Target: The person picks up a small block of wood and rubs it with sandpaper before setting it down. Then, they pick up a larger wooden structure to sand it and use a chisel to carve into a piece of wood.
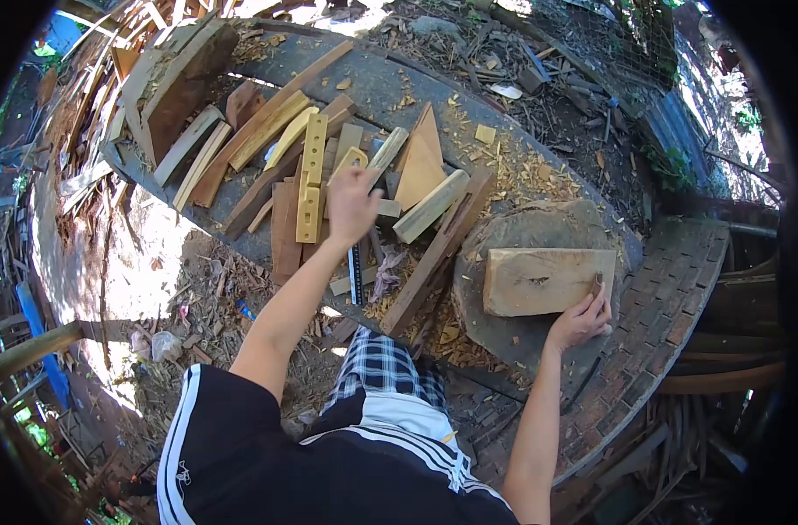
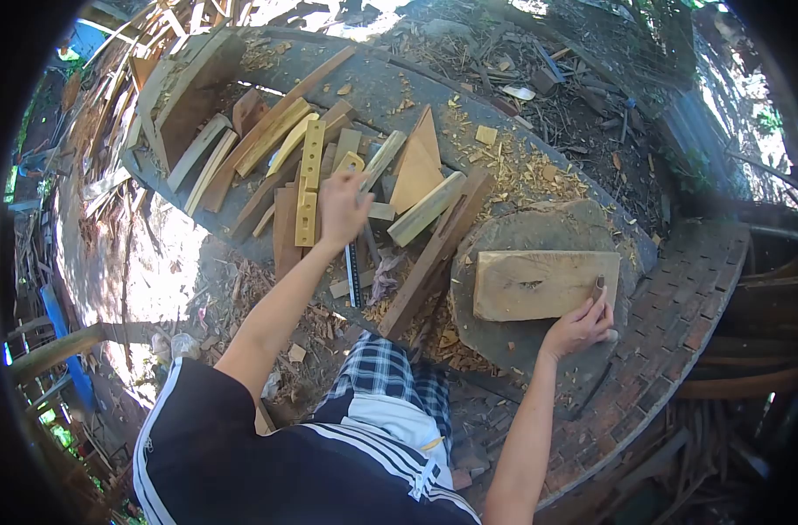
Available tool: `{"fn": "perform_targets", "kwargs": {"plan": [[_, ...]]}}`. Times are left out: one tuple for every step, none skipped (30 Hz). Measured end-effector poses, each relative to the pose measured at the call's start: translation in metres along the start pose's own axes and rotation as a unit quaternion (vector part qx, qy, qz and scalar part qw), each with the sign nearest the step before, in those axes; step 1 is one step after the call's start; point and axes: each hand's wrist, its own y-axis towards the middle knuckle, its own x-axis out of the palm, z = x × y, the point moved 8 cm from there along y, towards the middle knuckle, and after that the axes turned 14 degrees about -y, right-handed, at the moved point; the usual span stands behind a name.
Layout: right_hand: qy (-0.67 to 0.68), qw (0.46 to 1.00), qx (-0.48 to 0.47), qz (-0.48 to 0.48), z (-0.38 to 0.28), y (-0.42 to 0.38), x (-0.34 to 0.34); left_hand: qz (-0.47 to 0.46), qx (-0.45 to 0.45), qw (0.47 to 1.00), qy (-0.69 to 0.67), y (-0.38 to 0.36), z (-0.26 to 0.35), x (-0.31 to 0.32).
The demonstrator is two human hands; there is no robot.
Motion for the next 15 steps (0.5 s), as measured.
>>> {"fn": "perform_targets", "kwargs": {"plan": [[-0.002, 1.0, 0.003, -0.004, 0.001, 0.0, 0.0, -0.022, 0.047, 0.999, -0.003, 0.004, 0.014, 0.023], [-0.001, 1.0, 0.004, -0.009, -0.001, 0.0, 0.0, -0.042, 0.094, 0.995, -0.003, 0.006, 0.025, 0.045], [0.008, 1.0, 0.0, -0.011, -0.003, 0.0, 0.0, -0.065, 0.08, 0.994, -0.027, 0.008, 0.028, 0.064], [-0.002, 1.0, 0.007, -0.014, -0.003, 0.0, 0.0, -0.088, 0.066, 0.993, -0.05, 0.01, 0.031, 0.081], [-0.014, 1.0, 0.015, -0.016, -0.001, 0.0, 0.0, -0.082, 0.065, 0.994, -0.043, 0.011, 0.034, 0.092], [-0.011, 1.0, 0.016, -0.014, 0.0, -0.001, 0.002, -0.078, 0.038, 0.995, -0.059, 0.012, 0.035, 0.104], [-0.009, 1.0, 0.013, -0.014, -0.002, 0.0, 0.002, -0.075, 0.011, 0.994, -0.078, 0.01, 0.036, 0.11], [-0.002, 1.0, 0.015, -0.016, -0.001, 0.0, 0.002, -0.072, 0.007, 0.994, -0.079, 0.007, 0.039, 0.113], [0.005, 1.0, 0.016, -0.017, 0.0, 0.0, 0.002, -0.082, -0.013, 0.992, -0.095, 0.004, 0.042, 0.114], [0.009, 1.0, 0.01, -0.017, 0.002, 0.0, 0.002, -0.09, -0.034, 0.989, -0.109, 0.001, 0.042, 0.112], [0.006, 1.0, 0.007, -0.011, 0.002, 0.0, 0.002, -0.082, -0.037, 0.99, -0.106, -0.006, 0.042, 0.107], [0.007, 1.0, 0.001, -0.004, 0.002, 0.001, 0.003, -0.077, -0.039, 0.99, -0.11, -0.017, 0.041, 0.101], [0.018, 1.0, -0.011, -0.003, 0.0, 0.001, 0.004, -0.067, -0.043, 0.99, -0.114, -0.027, 0.037, 0.095], [0.012, 1.0, -0.006, -0.004, 0.002, 0.001, 0.004, -0.049, -0.052, 0.992, -0.108, -0.036, 0.03, 0.084], [0.008, 1.0, -0.005, -0.006, 0.004, 0.002, 0.006, -0.037, -0.061, 0.992, -0.109, -0.05, 0.02, 0.072]]}}
